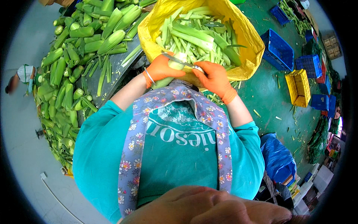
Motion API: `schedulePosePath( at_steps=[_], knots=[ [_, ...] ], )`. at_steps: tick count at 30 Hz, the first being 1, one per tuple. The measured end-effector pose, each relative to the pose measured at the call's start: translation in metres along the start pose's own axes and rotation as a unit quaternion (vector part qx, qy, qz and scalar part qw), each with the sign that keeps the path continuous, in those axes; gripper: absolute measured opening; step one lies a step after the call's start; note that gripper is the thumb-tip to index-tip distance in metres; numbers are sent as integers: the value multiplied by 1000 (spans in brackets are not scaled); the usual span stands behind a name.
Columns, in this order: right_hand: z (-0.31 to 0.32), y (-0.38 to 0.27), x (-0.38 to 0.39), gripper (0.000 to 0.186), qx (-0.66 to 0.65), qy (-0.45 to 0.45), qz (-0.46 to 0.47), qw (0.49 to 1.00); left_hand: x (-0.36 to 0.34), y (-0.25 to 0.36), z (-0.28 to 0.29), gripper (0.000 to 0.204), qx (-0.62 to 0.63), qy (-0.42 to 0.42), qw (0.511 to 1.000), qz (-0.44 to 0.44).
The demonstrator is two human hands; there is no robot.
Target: The person removes the husks from ears of corn using a small knife and places the cleaned corn into a white basket. They discard the removed husks into a large yellow bag and retrieve fresh ears of corn from a pile on the table.
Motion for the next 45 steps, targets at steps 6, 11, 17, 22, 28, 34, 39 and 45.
schedulePosePath(
  at_steps=[6, 11, 17, 22, 28, 34, 39, 45],
  knots=[
    [38, 39, 24, 25, 164, -37, -22, 986, 3, 8, 18, 63, -101, 137, 985, -40],
    [26, 5, 8, 24, 29, 57, -14, 998, -6, 13, 14, 59, -131, 158, 974, -93],
    [6, -25, -8, 25, 74, 56, 15, 996, -6, 31, 2, 57, -199, 189, 949, -157],
    [5, -23, -5, 26, 76, 59, 13, 995, -4, 31, 3, 56, -252, 249, 914, -197],
    [6, -20, -6, 27, 85, 65, 15, 994, -3, 36, -1, 55, -293, 262, 894, -214],
    [36, 23, 24, 23, 170, 83, 70, 979, 3, 33, 2, 56, -299, 280, 894, -180],
    [34, 16, 14, 23, 115, 122, -17, 986, -4, 36, 6, 56, -290, 287, 895, -181],
    [17, 3, 0, 21, 57, 130, 8, 990, 4, 45, 7, 48, -234, 289, 898, -234]
  ],
)
Point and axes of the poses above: each hand's wrist, its own x-axis away from the middle knuckle, its own z-axis out of the back of the hand, y = z × x, the point moved 6 cm from there along -x, towards the middle knuckle, and after that the axes turned 8 degrees about -z, right-handed, at the moved point
